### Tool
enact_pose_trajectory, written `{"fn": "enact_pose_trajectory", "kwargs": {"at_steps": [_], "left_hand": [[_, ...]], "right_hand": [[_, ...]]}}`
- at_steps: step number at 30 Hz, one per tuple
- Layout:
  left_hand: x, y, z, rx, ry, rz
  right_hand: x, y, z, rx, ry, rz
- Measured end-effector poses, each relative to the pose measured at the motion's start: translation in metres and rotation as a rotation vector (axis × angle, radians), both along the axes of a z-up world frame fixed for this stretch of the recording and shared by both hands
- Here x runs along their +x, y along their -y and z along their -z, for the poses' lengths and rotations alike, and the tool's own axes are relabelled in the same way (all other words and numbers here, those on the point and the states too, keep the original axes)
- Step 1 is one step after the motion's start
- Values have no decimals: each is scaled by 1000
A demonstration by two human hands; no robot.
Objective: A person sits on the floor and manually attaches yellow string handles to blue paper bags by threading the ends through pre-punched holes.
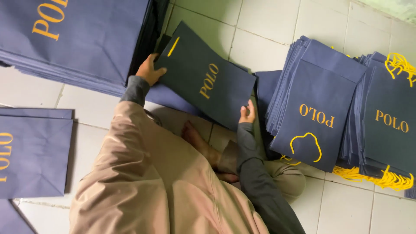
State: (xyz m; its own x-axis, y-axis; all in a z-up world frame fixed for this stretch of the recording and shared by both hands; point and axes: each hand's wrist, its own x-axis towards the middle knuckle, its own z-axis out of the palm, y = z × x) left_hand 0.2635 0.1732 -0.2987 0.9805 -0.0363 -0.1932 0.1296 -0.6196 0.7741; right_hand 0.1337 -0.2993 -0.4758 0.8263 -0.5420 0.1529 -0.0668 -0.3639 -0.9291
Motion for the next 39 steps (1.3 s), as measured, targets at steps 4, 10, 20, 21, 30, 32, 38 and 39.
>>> {"fn": "enact_pose_trajectory", "kwargs": {"at_steps": [4,10,20,21,30,32,38,39], "left_hand": [[-3,-14,118,78,-16,-100],[-44,2,110,403,-235,-172],[-52,-12,144,471,-117,-250],[-50,-15,155,475,-166,-233],[-42,-27,134,532,-365,-151],[-39,-30,148,527,-335,-164],[-71,56,105,782,627,-406],[-78,75,93,906,886,-425]], "right_hand": [[7,-20,16,-154,-63,129],[15,-35,16,-549,-193,87],[23,-59,4,-642,-492,-1],[21,-59,3,-644,-512,-9],[23,-38,27,-526,-527,-165],[15,-39,20,-507,-569,-163],[-59,-15,-165,-458,121,-165],[-75,0,-180,-534,369,-84]]}}
